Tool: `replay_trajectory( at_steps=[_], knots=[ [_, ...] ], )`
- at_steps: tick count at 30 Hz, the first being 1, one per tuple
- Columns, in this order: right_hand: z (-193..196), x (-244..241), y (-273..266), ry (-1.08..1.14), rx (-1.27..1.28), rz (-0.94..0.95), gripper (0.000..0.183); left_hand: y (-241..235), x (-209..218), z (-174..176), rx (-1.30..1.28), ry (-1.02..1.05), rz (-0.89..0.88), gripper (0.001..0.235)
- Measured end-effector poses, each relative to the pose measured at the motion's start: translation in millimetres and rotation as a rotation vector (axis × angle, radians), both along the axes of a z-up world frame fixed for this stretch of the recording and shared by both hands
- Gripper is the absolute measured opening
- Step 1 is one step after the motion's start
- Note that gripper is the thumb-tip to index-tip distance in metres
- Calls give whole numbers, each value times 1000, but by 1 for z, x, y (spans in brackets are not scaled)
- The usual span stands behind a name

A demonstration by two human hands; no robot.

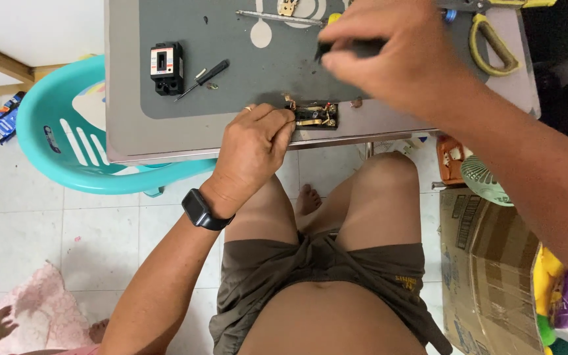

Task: The person sits on the floor and repairs a small black electrical component on a table. They use a screwdriver to tighten screws, pliers to adjust internal parts, and a small knife to scrape or clean surfaces. The person handles wires and small metal pieces during the process.

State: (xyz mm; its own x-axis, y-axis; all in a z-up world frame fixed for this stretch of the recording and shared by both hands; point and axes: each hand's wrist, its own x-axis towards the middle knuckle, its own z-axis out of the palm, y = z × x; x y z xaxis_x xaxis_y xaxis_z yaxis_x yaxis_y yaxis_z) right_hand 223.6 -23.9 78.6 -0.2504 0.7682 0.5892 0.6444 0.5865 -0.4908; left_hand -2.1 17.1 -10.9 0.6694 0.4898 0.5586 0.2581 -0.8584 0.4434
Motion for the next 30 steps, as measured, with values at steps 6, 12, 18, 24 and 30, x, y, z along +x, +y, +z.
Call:
replay_trajectory(
  at_steps=[6, 12, 18, 24, 30],
  knots=[
    [-3, -10, -34, 1136, -500, -518, 29, -5, -14, 23, 85, 45, 65, 26],
    [-67, -26, -58, 1525, -506, -372, 19, 16, -11, 1, -89, 184, -23, 80],
    [-26, -43, -45, 1101, -706, -550, 21, -14, -1, 8, -22, 98, 177, 49],
    [-6, -36, -25, 1203, -794, -331, 26, -4, 10, 70, -69, 17, -159, 40],
    [18, -39, -6, 1114, -635, -174, 24, 26, 33, 76, 85, -239, -112, 16]
  ],
)
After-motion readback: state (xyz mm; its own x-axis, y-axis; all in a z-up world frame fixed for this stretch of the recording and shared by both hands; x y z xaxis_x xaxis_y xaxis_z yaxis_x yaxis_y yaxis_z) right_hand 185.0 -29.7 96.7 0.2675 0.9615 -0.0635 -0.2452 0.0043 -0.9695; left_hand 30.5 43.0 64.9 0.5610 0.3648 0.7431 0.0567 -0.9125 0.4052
